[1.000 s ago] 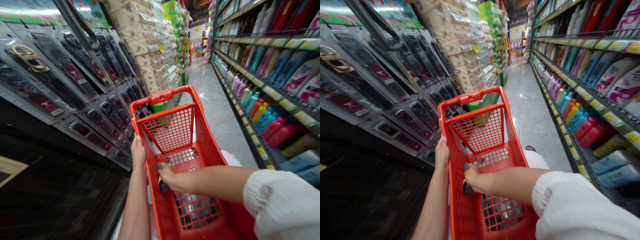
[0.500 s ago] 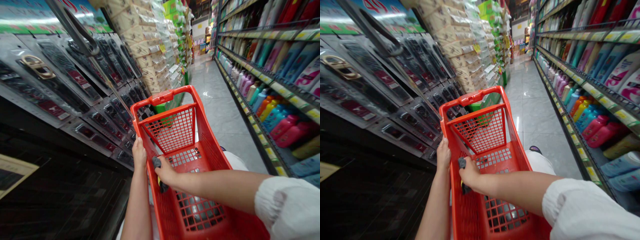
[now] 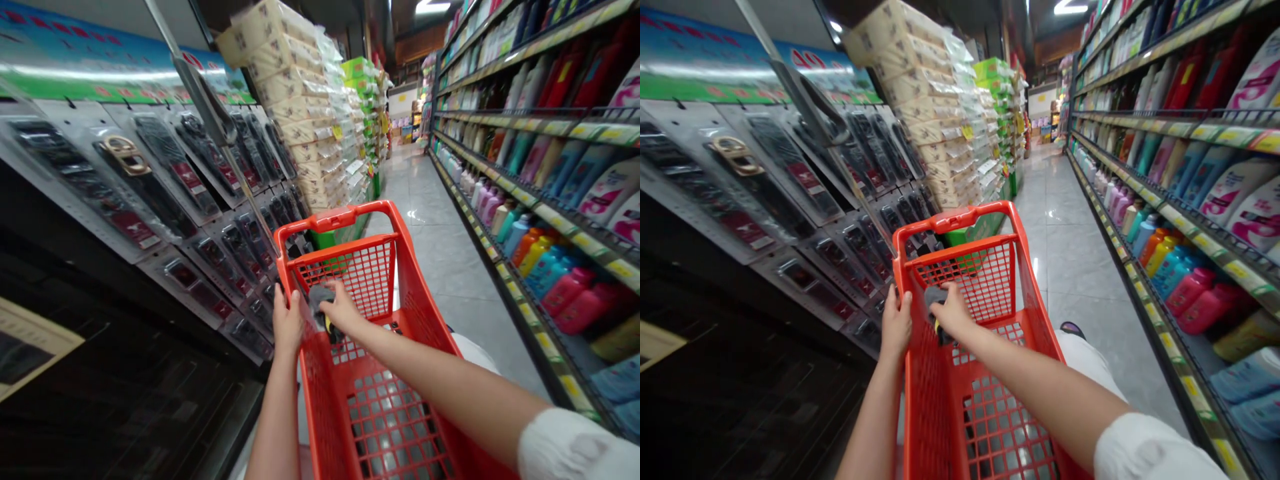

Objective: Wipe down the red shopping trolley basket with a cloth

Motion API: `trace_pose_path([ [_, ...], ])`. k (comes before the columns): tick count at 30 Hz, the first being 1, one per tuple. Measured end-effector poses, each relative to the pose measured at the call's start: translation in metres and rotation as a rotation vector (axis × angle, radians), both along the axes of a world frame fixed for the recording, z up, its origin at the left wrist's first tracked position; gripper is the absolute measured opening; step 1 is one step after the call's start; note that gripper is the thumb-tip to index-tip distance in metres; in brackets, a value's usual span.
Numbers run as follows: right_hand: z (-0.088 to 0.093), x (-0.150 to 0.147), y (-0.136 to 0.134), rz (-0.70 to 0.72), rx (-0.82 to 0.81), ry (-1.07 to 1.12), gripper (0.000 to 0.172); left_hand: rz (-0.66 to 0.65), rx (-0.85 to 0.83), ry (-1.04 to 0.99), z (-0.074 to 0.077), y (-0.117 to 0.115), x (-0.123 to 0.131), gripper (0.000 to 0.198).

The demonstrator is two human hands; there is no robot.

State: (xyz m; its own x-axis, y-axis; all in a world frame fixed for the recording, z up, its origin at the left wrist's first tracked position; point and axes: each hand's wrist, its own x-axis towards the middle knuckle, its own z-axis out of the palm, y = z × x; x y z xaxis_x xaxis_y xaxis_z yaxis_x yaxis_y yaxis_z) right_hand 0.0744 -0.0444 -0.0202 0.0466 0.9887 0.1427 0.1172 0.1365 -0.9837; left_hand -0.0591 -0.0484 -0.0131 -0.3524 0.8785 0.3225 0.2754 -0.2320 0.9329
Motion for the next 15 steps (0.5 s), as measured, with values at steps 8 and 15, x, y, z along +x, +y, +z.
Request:
trace_pose_path([
  [8, 0.067, 0.099, 0.056, -0.409, 0.327, -0.84, 0.029, -0.064, 0.086, 0.303, -0.007, 0.002, -0.006, 0.075],
  [15, 0.084, 0.0, 0.064, -0.078, 0.409, -1.02, 0.025, -0.067, 0.124, 0.277, -0.013, 0.004, -0.004, 0.075],
])
